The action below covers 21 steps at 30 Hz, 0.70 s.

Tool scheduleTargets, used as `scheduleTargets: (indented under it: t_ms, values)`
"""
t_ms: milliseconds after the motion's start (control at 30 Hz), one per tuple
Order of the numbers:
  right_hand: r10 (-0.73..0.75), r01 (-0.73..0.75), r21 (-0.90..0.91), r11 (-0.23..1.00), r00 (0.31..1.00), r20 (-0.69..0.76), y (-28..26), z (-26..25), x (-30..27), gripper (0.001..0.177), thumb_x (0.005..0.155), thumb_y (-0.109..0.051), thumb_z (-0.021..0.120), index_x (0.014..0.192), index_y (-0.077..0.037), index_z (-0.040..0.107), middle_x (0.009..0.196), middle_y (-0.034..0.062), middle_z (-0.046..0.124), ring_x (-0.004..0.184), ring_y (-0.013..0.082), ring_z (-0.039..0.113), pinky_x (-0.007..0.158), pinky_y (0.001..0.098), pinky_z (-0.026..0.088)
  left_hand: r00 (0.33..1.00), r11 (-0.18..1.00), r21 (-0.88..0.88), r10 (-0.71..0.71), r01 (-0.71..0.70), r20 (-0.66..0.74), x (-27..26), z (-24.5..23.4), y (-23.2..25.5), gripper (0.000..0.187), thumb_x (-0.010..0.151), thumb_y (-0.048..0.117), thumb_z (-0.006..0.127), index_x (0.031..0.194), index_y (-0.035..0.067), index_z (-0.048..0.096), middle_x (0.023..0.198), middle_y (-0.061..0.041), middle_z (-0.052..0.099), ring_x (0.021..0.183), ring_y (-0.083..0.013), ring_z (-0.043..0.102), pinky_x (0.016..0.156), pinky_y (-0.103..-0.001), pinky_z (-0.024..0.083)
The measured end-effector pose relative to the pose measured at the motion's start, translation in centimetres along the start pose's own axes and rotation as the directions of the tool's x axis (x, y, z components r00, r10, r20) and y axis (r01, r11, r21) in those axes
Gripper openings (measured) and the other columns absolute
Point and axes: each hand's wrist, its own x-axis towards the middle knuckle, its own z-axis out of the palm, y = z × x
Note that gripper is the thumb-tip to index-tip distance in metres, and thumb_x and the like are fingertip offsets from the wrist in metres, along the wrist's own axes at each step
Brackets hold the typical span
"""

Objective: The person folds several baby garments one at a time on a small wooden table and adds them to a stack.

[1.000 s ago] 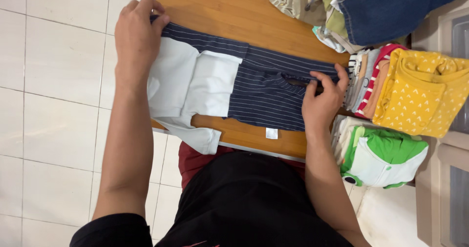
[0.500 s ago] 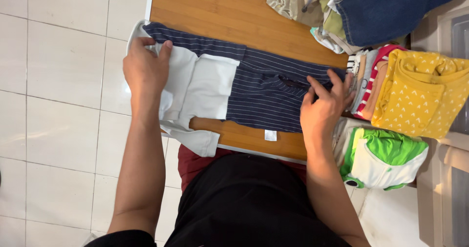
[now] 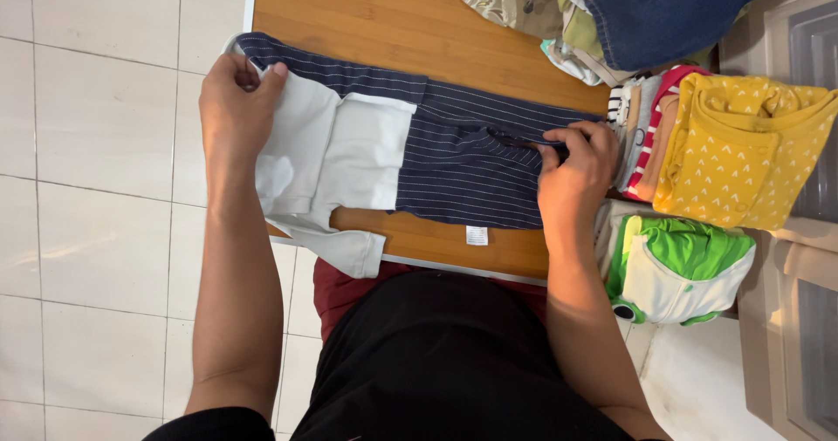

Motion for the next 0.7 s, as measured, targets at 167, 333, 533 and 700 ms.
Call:
scheduleTargets:
  t_ms: [167,333,533,700]
  values:
    - [0.038,-0.029,0.084,0.996,0.994,-0.103,-0.3,-0.5,-0.1,0.017,0.085,0.006,0.081,0.098,-0.002,0.072,0.123,0.0136,0.064,0.135,0.0426,0.055,0.116,0.0482,0.045,0.996,0.955,-0.287,-0.062,0.078,0.064,0.5,0.1,-0.2,0.026,0.098,0.025,0.077,0.102,0.003,0.063,0.08,0.002,0.065,0.069,-0.0053,0.054,0.062,-0.024,0.046]
    - [0.054,-0.052,0.049,0.997,0.997,-0.047,0.0,-1.2,-0.5,0.016,0.089,0.01,0.075,0.098,-0.002,0.068,0.129,0.0123,0.068,0.144,0.0427,0.052,0.121,0.0482,0.041,0.976,0.842,-0.502,-0.12,0.196,0.18,1.0,0.1,-0.9,0.022,0.099,0.027,0.068,0.099,0.006,0.073,0.085,0.003,0.075,0.074,-0.0035,0.066,0.067,-0.02,0.054]
    - [0.103,-0.092,-0.072,0.993,0.979,0.176,-0.6,-0.8,-0.6,0.031,0.08,0.013,0.059,0.102,-0.005,0.072,0.133,0.0147,0.066,0.142,0.0426,0.05,0.119,0.059,0.033,0.999,0.956,-0.287,-0.052,0.053,0.012,1.2,0.8,-1.1,0.037,0.102,0.036,0.068,0.089,0.001,0.073,0.07,0.006,0.064,0.062,-0.0045,0.05,0.056,-0.026,0.044]
    - [0.038,-0.056,0.137,0.989,0.991,0.125,-1.1,0.9,0.3,0.023,0.105,-0.009,0.064,0.128,-0.008,0.067,0.144,0.018,0.059,0.146,0.0446,0.044,0.122,0.0649,0.025,0.99,0.992,-0.046,-0.123,0.121,-0.065,1.7,0.5,0.9,0.055,0.102,0.046,0.07,0.076,-0.003,0.068,0.058,-0.001,0.052,0.055,-0.0105,0.042,0.053,-0.031,0.038]
